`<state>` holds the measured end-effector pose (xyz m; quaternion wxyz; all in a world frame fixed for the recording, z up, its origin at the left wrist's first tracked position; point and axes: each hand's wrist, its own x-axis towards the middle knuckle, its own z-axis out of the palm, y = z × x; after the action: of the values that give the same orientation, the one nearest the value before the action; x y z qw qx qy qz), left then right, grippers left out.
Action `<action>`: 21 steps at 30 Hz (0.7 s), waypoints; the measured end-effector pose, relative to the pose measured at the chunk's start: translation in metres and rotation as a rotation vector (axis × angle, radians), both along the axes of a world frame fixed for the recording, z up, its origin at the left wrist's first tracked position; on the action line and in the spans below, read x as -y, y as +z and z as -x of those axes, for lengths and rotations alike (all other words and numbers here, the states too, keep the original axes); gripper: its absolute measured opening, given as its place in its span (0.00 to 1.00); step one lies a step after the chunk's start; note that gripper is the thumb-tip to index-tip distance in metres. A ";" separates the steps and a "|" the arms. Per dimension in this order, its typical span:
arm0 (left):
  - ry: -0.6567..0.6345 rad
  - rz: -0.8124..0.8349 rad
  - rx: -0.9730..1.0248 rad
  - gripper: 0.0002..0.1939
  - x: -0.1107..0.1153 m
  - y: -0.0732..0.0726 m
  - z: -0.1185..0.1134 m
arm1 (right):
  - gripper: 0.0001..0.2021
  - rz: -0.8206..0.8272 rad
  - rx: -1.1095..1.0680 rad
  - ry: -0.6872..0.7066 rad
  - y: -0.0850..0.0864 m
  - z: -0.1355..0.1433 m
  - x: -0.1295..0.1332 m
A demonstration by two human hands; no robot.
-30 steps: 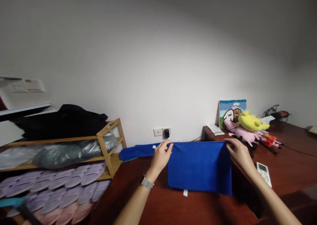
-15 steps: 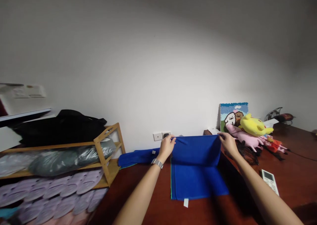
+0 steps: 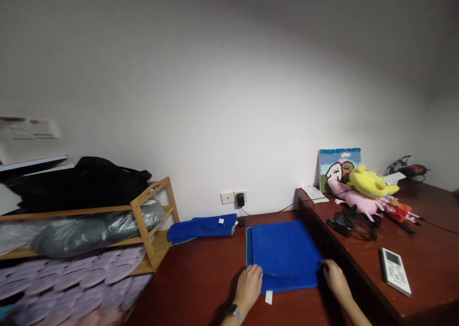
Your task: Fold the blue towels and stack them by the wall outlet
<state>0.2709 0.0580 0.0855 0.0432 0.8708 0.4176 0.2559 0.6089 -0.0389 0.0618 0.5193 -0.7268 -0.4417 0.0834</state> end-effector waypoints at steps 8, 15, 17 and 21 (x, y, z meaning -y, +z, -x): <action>-0.021 -0.106 -0.005 0.13 0.013 -0.046 0.015 | 0.10 -0.021 -0.121 0.065 -0.037 -0.004 0.014; -0.064 -0.075 0.055 0.13 0.028 -0.045 0.025 | 0.09 -0.005 -0.116 0.072 -0.043 -0.005 0.018; -0.074 -0.029 0.052 0.10 0.031 -0.045 0.027 | 0.09 0.000 -0.121 0.065 -0.041 -0.003 0.018; -0.034 0.007 0.005 0.16 0.027 -0.051 0.032 | 0.13 -0.029 -0.093 -0.050 -0.041 0.005 0.024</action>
<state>0.2393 0.0307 0.0349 0.0518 0.8770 0.4035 0.2557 0.6036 -0.0627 0.0209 0.5519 -0.7253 -0.3997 0.0977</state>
